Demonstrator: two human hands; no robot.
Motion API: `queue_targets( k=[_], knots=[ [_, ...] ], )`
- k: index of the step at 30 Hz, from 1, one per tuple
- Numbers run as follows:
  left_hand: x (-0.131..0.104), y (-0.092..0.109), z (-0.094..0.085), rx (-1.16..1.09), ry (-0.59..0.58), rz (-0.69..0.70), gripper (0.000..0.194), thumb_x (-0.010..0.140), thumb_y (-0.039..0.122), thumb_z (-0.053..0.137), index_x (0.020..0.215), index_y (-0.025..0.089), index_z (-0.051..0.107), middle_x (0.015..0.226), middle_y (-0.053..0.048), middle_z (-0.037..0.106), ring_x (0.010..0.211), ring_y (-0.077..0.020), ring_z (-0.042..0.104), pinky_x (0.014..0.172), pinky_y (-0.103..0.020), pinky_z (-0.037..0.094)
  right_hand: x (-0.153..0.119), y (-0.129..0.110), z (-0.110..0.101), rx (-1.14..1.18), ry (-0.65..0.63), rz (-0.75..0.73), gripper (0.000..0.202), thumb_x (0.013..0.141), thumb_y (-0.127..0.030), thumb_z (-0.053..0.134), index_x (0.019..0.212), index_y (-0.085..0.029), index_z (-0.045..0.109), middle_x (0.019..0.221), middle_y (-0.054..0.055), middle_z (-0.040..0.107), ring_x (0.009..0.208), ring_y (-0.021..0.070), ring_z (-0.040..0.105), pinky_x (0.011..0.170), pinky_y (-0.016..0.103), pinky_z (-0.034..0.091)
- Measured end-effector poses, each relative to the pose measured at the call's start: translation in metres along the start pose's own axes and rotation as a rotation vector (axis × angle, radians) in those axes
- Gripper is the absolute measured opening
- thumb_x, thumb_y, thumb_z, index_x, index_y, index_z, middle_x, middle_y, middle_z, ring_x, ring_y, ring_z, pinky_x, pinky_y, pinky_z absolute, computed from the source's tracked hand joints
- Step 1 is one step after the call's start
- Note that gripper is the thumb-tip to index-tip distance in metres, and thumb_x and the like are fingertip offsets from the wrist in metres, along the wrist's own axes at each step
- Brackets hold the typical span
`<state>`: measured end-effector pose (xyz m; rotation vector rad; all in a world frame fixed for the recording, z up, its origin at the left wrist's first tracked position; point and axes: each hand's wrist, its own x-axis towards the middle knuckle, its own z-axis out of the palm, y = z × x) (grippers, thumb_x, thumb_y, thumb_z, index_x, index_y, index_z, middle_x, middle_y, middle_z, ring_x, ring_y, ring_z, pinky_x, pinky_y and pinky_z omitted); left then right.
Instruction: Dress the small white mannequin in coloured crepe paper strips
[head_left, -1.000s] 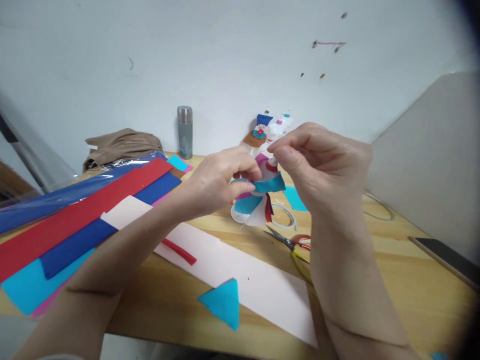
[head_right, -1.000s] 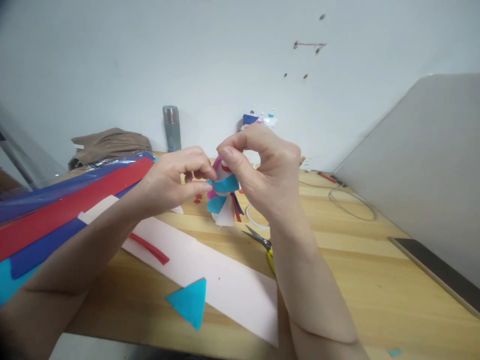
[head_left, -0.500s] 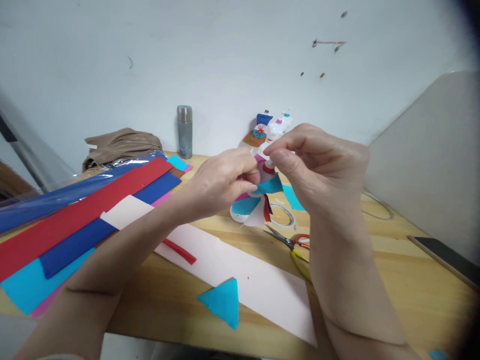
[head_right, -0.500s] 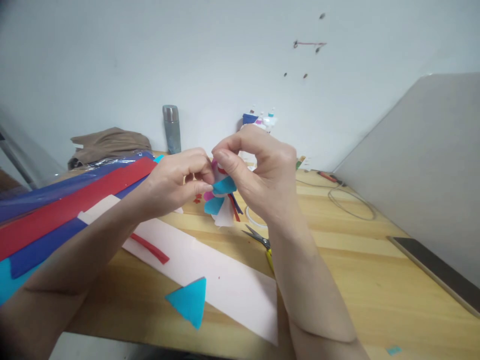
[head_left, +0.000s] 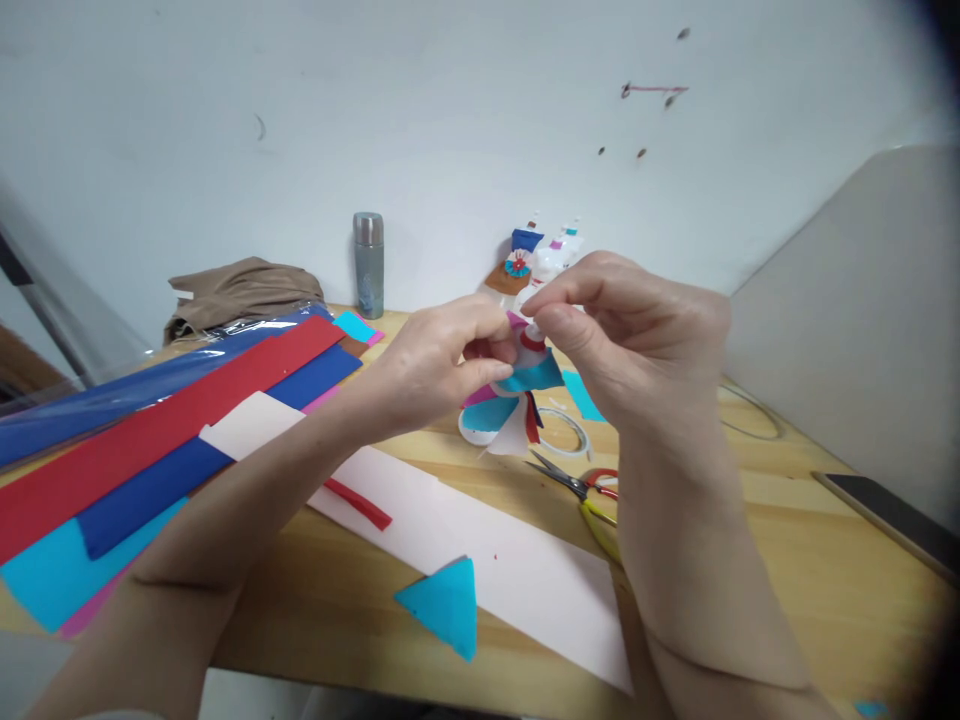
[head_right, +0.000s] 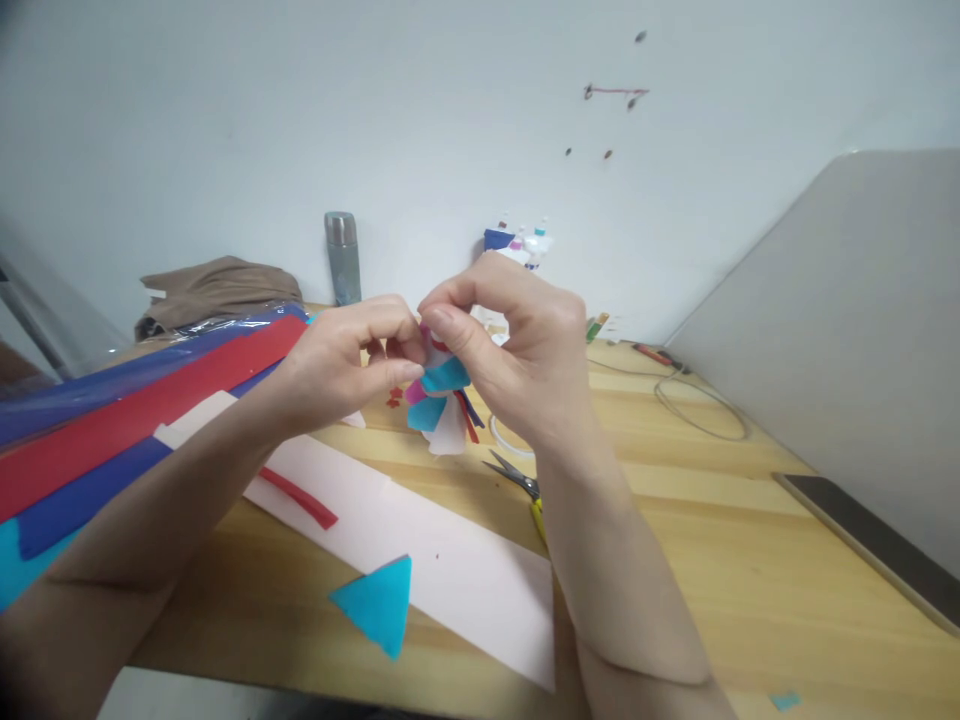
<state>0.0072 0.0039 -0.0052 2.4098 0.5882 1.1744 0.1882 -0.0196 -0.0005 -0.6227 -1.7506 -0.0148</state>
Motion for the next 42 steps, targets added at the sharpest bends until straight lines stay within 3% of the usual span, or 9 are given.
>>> queue_targets(
  k=[7,12,19,24,32,38,42],
  knots=[
    [-0.002,-0.001,-0.003,0.077,0.169,-0.082,0.01,0.083,0.019,0.068,0.076,0.017,0.062,0.072,0.001,0.066,0.063,-0.0097,0.054,0.058,-0.022,0.043,0.0,0.002,0.0,0.003,0.015,0.002,0.016,0.09,-0.022,0.071,0.075,-0.028,0.071,0.073,-0.001,0.069,0.068,0.0176,0.061,0.066,0.036,0.046],
    [-0.006,0.0,0.004,0.316,0.259,-0.054,0.012,0.083,0.021,0.068,0.072,0.018,0.064,0.07,0.0,0.065,0.064,-0.0125,0.055,0.059,-0.026,0.04,-0.001,0.001,0.0,0.026,-0.006,-0.013,0.016,0.09,-0.019,0.071,0.076,-0.028,0.071,0.072,-0.001,0.068,0.068,0.0171,0.059,0.067,0.037,0.045],
    [-0.01,0.004,0.009,0.583,0.255,0.066,0.028,0.088,0.019,0.053,0.061,0.019,0.06,0.06,-0.002,0.058,0.056,-0.0142,0.049,0.056,-0.03,0.034,-0.002,-0.002,0.002,-0.028,-0.024,-0.005,0.018,0.091,-0.021,0.068,0.075,-0.03,0.069,0.073,0.0,0.068,0.071,0.0207,0.062,0.069,0.04,0.05],
    [-0.01,0.005,0.009,0.574,0.255,0.08,0.028,0.086,0.016,0.052,0.059,0.019,0.055,0.056,0.0,0.053,0.053,-0.0125,0.045,0.053,-0.029,0.032,-0.002,0.0,0.004,-0.017,-0.014,-0.041,0.018,0.092,-0.022,0.069,0.076,-0.03,0.068,0.073,-0.001,0.068,0.072,0.0201,0.062,0.069,0.039,0.049],
    [-0.011,0.0,0.011,0.656,0.326,0.135,0.02,0.088,0.023,0.056,0.072,0.017,0.067,0.062,-0.002,0.061,0.056,-0.0134,0.051,0.055,-0.028,0.036,-0.002,-0.003,0.004,-0.009,-0.023,-0.026,0.018,0.092,-0.022,0.07,0.075,-0.028,0.068,0.072,-0.001,0.069,0.072,0.019,0.062,0.069,0.038,0.048],
    [-0.013,0.0,0.014,0.678,0.32,0.143,0.028,0.085,0.012,0.052,0.058,0.018,0.052,0.055,0.001,0.055,0.051,-0.0113,0.046,0.053,-0.028,0.031,-0.003,-0.006,0.003,-0.025,-0.034,0.011,0.019,0.093,-0.025,0.069,0.075,-0.029,0.067,0.074,-0.001,0.068,0.072,0.0195,0.062,0.071,0.038,0.05],
    [-0.013,0.002,0.015,0.697,0.347,0.173,0.027,0.084,0.012,0.05,0.058,0.019,0.05,0.054,0.001,0.053,0.052,-0.012,0.045,0.053,-0.029,0.03,-0.003,-0.006,0.004,-0.019,-0.033,0.012,0.018,0.093,-0.025,0.069,0.075,-0.029,0.068,0.075,-0.001,0.068,0.074,0.0202,0.064,0.074,0.039,0.052]
  ],
)
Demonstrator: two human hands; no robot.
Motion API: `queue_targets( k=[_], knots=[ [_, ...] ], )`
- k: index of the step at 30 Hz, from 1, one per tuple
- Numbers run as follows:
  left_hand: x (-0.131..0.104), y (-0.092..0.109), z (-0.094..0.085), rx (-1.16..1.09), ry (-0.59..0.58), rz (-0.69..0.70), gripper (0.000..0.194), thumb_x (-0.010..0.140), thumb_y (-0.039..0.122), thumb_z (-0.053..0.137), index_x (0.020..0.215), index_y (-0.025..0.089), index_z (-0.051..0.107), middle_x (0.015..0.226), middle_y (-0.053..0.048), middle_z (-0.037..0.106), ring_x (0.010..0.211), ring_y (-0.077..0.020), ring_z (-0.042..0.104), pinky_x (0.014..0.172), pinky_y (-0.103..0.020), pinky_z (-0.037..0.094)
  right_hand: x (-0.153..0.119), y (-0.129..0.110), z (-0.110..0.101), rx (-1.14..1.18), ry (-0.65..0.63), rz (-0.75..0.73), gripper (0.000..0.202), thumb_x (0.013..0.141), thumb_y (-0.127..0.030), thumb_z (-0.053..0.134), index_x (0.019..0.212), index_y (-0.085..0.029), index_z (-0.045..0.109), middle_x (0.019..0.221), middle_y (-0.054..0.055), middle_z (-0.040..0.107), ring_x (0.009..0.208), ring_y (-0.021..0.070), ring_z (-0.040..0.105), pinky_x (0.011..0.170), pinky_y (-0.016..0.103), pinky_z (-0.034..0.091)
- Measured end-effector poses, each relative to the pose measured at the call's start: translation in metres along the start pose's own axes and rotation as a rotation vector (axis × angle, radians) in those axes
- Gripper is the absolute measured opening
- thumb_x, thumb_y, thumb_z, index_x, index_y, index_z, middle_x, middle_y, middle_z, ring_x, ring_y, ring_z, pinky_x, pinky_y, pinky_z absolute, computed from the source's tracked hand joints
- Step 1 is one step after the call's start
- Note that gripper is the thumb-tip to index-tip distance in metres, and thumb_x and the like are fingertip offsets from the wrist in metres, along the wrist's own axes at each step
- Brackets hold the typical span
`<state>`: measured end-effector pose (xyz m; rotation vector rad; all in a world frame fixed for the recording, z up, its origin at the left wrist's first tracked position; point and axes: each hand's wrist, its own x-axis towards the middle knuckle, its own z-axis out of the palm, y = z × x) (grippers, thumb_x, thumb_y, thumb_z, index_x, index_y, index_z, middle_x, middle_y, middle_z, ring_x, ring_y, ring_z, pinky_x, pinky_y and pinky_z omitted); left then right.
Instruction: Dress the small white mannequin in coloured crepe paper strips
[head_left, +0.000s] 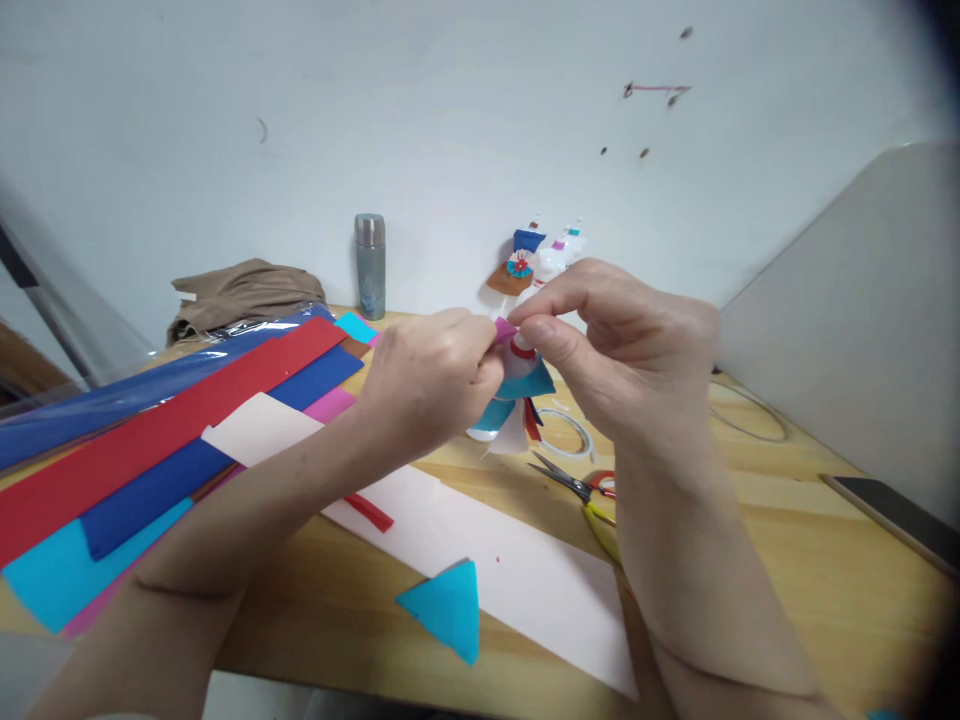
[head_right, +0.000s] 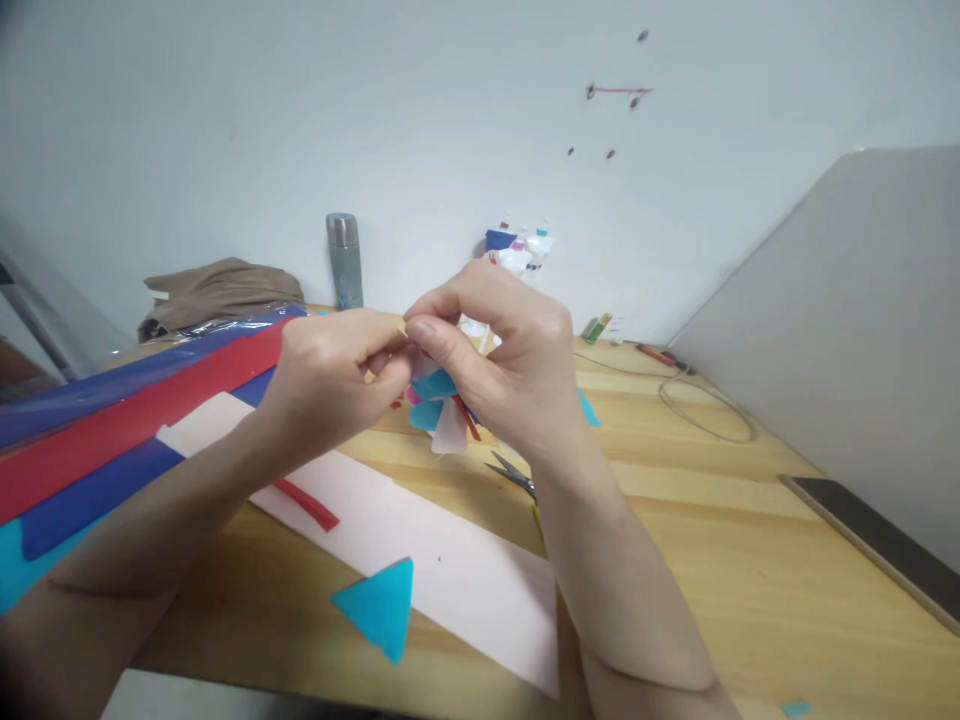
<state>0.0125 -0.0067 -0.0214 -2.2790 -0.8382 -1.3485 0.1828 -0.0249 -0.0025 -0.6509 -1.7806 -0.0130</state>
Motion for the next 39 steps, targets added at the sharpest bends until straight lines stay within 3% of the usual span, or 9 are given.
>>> queue_targets(
  k=[9,12,19,23,28,39],
  knots=[
    [0.001,0.001,0.001,-0.051,0.035,0.034,0.027,0.086,0.011,0.05,0.061,0.019,0.055,0.057,0.0,0.055,0.054,-0.0118,0.045,0.054,-0.029,0.03,-0.002,0.0,0.0,-0.036,-0.024,0.034,0.018,0.094,-0.028,0.068,0.076,-0.029,0.069,0.077,0.0,0.07,0.077,0.0207,0.066,0.076,0.041,0.054],
    [0.004,0.0,-0.004,-0.154,-0.003,0.031,0.031,0.088,0.013,0.052,0.058,0.018,0.054,0.054,0.002,0.051,0.051,-0.0097,0.04,0.053,-0.028,0.03,-0.002,0.0,0.0,-0.052,-0.014,0.048,0.018,0.094,-0.029,0.068,0.076,-0.029,0.069,0.077,0.0,0.07,0.077,0.0209,0.067,0.076,0.041,0.054],
    [0.014,-0.013,-0.023,-0.319,-0.065,-0.177,0.029,0.089,0.019,0.061,0.06,0.017,0.06,0.052,0.004,0.048,0.05,-0.0084,0.04,0.051,-0.025,0.033,0.001,0.004,-0.005,-0.038,0.097,0.093,0.018,0.093,-0.026,0.07,0.075,-0.028,0.07,0.073,0.0,0.069,0.07,0.019,0.064,0.071,0.039,0.054],
    [0.017,-0.019,-0.023,-0.388,-0.13,-0.25,0.023,0.09,0.02,0.062,0.068,0.017,0.066,0.056,0.003,0.055,0.054,-0.0104,0.048,0.054,-0.025,0.038,0.002,0.009,-0.004,-0.004,0.169,0.146,0.016,0.09,-0.024,0.072,0.075,-0.027,0.071,0.071,-0.001,0.066,0.067,0.0184,0.063,0.071,0.04,0.054],
    [0.016,-0.014,-0.018,-0.512,-0.182,-0.211,0.018,0.092,0.024,0.062,0.083,0.017,0.076,0.073,-0.001,0.071,0.065,-0.0126,0.06,0.062,-0.025,0.047,0.005,0.008,0.003,0.059,0.244,0.198,0.017,0.085,-0.022,0.077,0.069,-0.025,0.069,0.067,-0.002,0.065,0.062,0.0159,0.06,0.063,0.035,0.049],
    [0.01,-0.009,-0.011,-0.44,-0.06,-0.131,0.013,0.092,0.025,0.067,0.088,0.019,0.079,0.086,-0.006,0.077,0.081,-0.0176,0.067,0.072,-0.031,0.054,0.007,0.01,0.011,0.089,0.411,0.288,0.021,0.08,-0.023,0.077,0.066,-0.025,0.061,0.06,-0.005,0.061,0.052,0.0136,0.058,0.056,0.032,0.051]
  ],
)
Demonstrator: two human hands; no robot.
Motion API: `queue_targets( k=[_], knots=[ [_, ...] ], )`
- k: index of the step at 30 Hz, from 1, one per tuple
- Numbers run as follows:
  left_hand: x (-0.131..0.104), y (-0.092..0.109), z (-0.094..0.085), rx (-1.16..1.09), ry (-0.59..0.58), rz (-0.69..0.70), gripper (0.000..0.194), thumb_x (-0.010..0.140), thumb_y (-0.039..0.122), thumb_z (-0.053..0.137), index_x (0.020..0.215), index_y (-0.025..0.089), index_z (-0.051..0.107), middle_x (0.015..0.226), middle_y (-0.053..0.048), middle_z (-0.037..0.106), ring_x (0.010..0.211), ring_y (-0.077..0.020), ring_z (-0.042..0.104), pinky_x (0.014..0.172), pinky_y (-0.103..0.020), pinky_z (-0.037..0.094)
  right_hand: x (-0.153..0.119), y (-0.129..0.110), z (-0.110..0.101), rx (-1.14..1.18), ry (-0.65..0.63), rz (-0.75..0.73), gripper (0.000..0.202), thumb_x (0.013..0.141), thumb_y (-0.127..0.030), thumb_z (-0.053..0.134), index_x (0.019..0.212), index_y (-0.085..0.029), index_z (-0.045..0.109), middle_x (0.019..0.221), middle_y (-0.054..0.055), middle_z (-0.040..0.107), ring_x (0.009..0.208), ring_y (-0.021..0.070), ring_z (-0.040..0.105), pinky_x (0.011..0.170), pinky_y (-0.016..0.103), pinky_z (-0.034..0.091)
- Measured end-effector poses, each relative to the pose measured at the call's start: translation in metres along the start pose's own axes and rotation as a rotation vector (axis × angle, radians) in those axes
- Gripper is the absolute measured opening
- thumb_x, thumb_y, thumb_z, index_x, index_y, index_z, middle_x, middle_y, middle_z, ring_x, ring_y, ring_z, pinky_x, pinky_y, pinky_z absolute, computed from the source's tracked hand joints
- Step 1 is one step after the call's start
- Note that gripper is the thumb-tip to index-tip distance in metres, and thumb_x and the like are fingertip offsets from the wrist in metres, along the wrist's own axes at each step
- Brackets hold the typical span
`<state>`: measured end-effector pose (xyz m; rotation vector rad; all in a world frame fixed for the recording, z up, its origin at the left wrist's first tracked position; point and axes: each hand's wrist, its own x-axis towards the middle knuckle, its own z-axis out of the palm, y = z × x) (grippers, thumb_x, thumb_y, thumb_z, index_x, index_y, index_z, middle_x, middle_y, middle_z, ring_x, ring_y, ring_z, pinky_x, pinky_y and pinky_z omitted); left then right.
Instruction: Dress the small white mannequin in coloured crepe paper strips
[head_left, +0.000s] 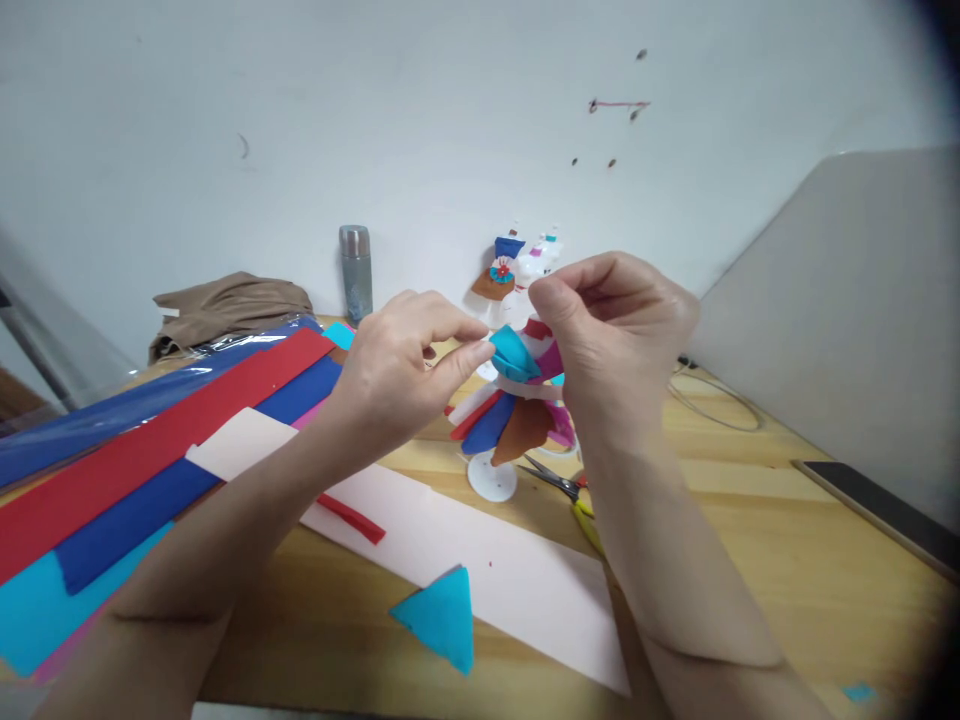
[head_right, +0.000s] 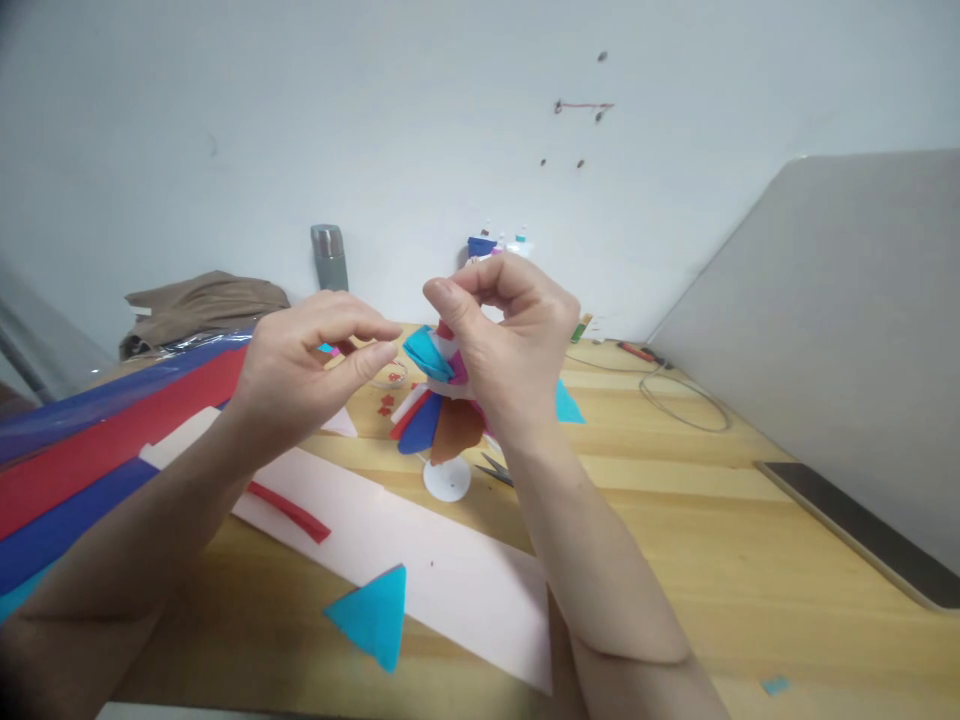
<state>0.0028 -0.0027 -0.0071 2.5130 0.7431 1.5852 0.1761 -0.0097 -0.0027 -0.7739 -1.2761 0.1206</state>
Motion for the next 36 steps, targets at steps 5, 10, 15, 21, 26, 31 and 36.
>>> queue_targets(
  k=[5,10,15,21,26,31,36],
  knots=[
    [0.001,-0.001,0.001,-0.025,0.024,-0.022,0.008,0.089,0.025,0.071,0.092,0.022,0.079,0.092,-0.006,0.079,0.086,-0.0193,0.07,0.079,-0.034,0.058,-0.002,0.001,0.002,-0.014,-0.08,0.075,0.024,0.086,-0.033,0.074,0.07,-0.027,0.057,0.062,-0.002,0.064,0.055,0.0182,0.064,0.051,0.033,0.052],
    [0.002,-0.003,0.002,-0.067,0.005,-0.066,0.005,0.087,0.023,0.073,0.085,0.02,0.077,0.091,-0.006,0.079,0.089,-0.0193,0.071,0.078,-0.032,0.058,0.004,0.004,0.0,0.026,-0.137,0.068,0.023,0.084,-0.031,0.075,0.072,-0.025,0.056,0.06,-0.004,0.061,0.055,0.0169,0.064,0.054,0.032,0.052],
    [0.019,0.0,0.005,-0.09,-0.022,-0.16,0.01,0.084,0.025,0.075,0.091,0.019,0.079,0.097,-0.007,0.08,0.09,-0.0196,0.072,0.081,-0.032,0.058,0.012,0.018,-0.005,0.029,-0.195,-0.02,0.02,0.089,-0.035,0.071,0.074,-0.025,0.062,0.065,-0.001,0.065,0.06,0.0185,0.067,0.059,0.034,0.054],
    [0.048,-0.003,0.018,-0.176,-0.162,-0.209,0.006,0.081,0.022,0.072,0.077,0.019,0.075,0.078,0.0,0.077,0.078,-0.0184,0.072,0.072,-0.03,0.056,0.018,0.041,-0.009,-0.036,-0.219,-0.075,0.018,0.091,-0.043,0.069,0.084,-0.027,0.072,0.079,0.003,0.074,0.076,0.0212,0.073,0.066,0.036,0.058],
    [0.053,-0.005,0.024,-0.194,-0.147,-0.204,0.011,0.079,0.021,0.074,0.071,0.016,0.067,0.077,-0.003,0.074,0.076,-0.0176,0.07,0.07,-0.029,0.056,0.018,0.033,-0.019,-0.028,-0.217,-0.111,0.008,0.085,-0.034,0.075,0.086,-0.027,0.076,0.085,0.003,0.078,0.08,0.022,0.074,0.075,0.04,0.061],
    [0.052,-0.005,0.027,-0.216,-0.109,-0.237,0.012,0.075,0.016,0.072,0.068,0.017,0.062,0.074,-0.001,0.071,0.072,-0.0143,0.066,0.067,-0.026,0.055,0.016,-0.003,-0.041,-0.249,-0.273,-0.187,0.012,0.081,-0.022,0.074,0.07,-0.027,0.072,0.07,0.001,0.073,0.062,0.0183,0.063,0.063,0.037,0.055],
    [0.052,-0.006,0.029,-0.173,-0.066,-0.234,0.013,0.073,0.016,0.069,0.065,0.019,0.059,0.072,0.002,0.067,0.072,-0.0149,0.065,0.069,-0.028,0.056,0.009,-0.023,-0.048,-0.397,-0.536,-0.104,0.011,0.076,-0.018,0.075,0.067,-0.025,0.074,0.054,-0.003,0.064,0.048,0.0128,0.051,0.047,0.03,0.036]
  ],
)
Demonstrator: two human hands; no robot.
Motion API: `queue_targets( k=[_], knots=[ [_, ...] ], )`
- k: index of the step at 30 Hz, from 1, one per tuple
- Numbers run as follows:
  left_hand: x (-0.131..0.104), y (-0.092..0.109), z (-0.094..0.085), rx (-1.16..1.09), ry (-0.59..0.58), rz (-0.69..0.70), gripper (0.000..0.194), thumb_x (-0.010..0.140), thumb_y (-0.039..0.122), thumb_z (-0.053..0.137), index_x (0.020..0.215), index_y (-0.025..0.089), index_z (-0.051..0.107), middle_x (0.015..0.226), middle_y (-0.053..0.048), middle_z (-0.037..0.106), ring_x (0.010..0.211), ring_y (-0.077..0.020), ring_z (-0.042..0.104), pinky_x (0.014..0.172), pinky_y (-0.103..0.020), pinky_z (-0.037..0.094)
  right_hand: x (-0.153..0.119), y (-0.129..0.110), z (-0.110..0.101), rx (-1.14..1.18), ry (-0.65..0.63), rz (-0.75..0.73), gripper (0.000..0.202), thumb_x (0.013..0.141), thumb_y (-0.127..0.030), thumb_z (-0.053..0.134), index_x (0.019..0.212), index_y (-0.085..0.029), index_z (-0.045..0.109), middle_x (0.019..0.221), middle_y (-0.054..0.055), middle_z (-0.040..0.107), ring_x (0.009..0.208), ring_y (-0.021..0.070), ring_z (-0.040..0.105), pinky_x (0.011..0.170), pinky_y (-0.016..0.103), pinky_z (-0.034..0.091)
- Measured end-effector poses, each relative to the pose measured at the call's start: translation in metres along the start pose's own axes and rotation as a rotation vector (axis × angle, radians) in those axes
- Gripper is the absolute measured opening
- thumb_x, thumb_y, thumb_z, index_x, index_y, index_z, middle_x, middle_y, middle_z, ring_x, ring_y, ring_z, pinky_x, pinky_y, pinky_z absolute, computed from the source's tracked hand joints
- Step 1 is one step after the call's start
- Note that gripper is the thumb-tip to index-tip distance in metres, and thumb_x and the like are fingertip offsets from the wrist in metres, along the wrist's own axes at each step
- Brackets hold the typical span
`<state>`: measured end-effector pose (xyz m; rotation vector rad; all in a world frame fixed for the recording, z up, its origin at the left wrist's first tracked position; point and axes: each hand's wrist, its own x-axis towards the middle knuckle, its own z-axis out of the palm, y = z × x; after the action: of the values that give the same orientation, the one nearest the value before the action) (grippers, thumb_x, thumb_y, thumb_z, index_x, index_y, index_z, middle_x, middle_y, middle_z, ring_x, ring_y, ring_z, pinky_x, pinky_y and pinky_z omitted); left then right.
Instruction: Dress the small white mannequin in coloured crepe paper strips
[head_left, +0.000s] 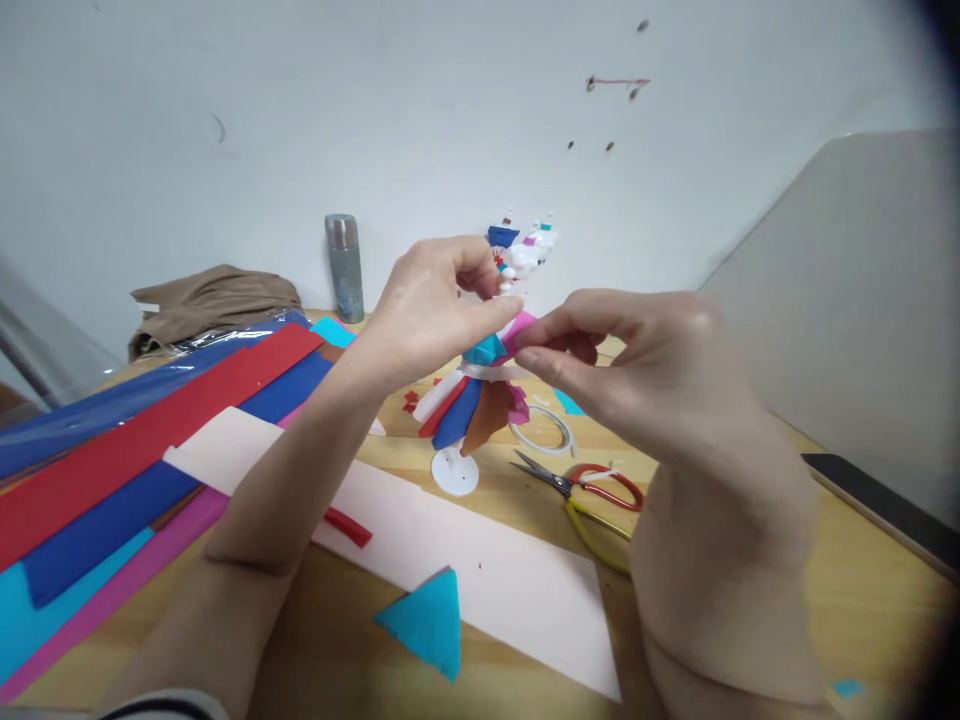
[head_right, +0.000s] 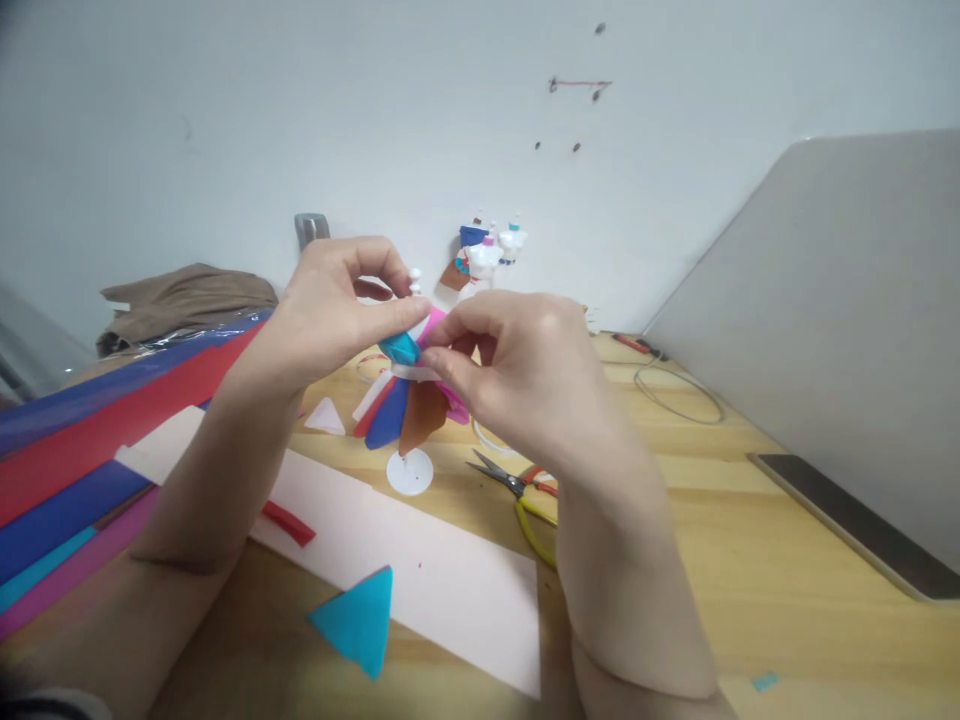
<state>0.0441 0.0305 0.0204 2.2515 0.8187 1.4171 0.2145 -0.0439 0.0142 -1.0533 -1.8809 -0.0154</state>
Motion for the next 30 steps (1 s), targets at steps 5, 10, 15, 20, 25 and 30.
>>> queue_targets(
  k=[5,10,15,20,25,30],
  knots=[
    [-0.001,0.002,-0.001,0.003,0.011,-0.009,0.014,0.073,0.013,0.069,0.064,0.017,0.058,0.07,0.002,0.066,0.071,-0.0138,0.062,0.073,-0.029,0.055,-0.001,0.0,0.013,-0.105,0.0,0.007,0.017,0.077,-0.022,0.078,0.063,-0.025,0.069,0.053,-0.003,0.063,0.046,0.0133,0.051,0.05,0.031,0.036],
    [-0.001,0.003,-0.001,-0.021,-0.018,0.001,0.012,0.074,0.015,0.066,0.065,0.017,0.058,0.07,0.002,0.065,0.072,-0.0132,0.062,0.073,-0.028,0.055,0.0,-0.003,0.02,-0.161,0.048,-0.003,0.017,0.075,-0.014,0.067,0.062,-0.024,0.064,0.052,-0.003,0.061,0.045,0.0134,0.049,0.05,0.031,0.036],
    [-0.001,0.0,-0.001,-0.029,-0.024,0.035,0.012,0.073,0.018,0.067,0.066,0.018,0.057,0.07,0.002,0.065,0.072,-0.0141,0.062,0.074,-0.029,0.056,0.001,-0.002,0.02,-0.137,0.045,-0.007,0.019,0.073,-0.011,0.063,0.06,-0.025,0.061,0.05,-0.003,0.059,0.044,0.0128,0.048,0.05,0.032,0.036],
    [-0.002,0.001,-0.002,-0.039,-0.027,0.031,0.013,0.074,0.018,0.066,0.066,0.019,0.056,0.072,0.0,0.067,0.074,-0.0164,0.065,0.074,-0.03,0.056,0.002,-0.001,0.018,-0.123,0.044,0.002,0.021,0.073,-0.012,0.065,0.057,-0.024,0.058,0.049,-0.004,0.056,0.043,0.0116,0.045,0.05,0.032,0.036],
    [-0.003,0.002,-0.004,-0.057,-0.04,0.057,0.013,0.075,0.017,0.067,0.066,0.018,0.057,0.072,0.0,0.068,0.075,-0.0158,0.065,0.075,-0.03,0.055,0.002,-0.002,0.017,-0.127,0.05,0.013,0.022,0.073,-0.012,0.065,0.057,-0.025,0.058,0.05,-0.003,0.058,0.045,0.0122,0.045,0.05,0.032,0.035],
    [-0.002,0.002,-0.005,-0.044,-0.054,0.054,0.013,0.076,0.016,0.066,0.067,0.018,0.057,0.073,0.0,0.067,0.075,-0.015,0.064,0.074,-0.029,0.054,0.001,-0.003,0.02,-0.193,0.062,0.034,0.015,0.072,-0.012,0.062,0.061,-0.023,0.06,0.054,-0.002,0.059,0.048,0.0135,0.047,0.054,0.032,0.034]
  ],
)
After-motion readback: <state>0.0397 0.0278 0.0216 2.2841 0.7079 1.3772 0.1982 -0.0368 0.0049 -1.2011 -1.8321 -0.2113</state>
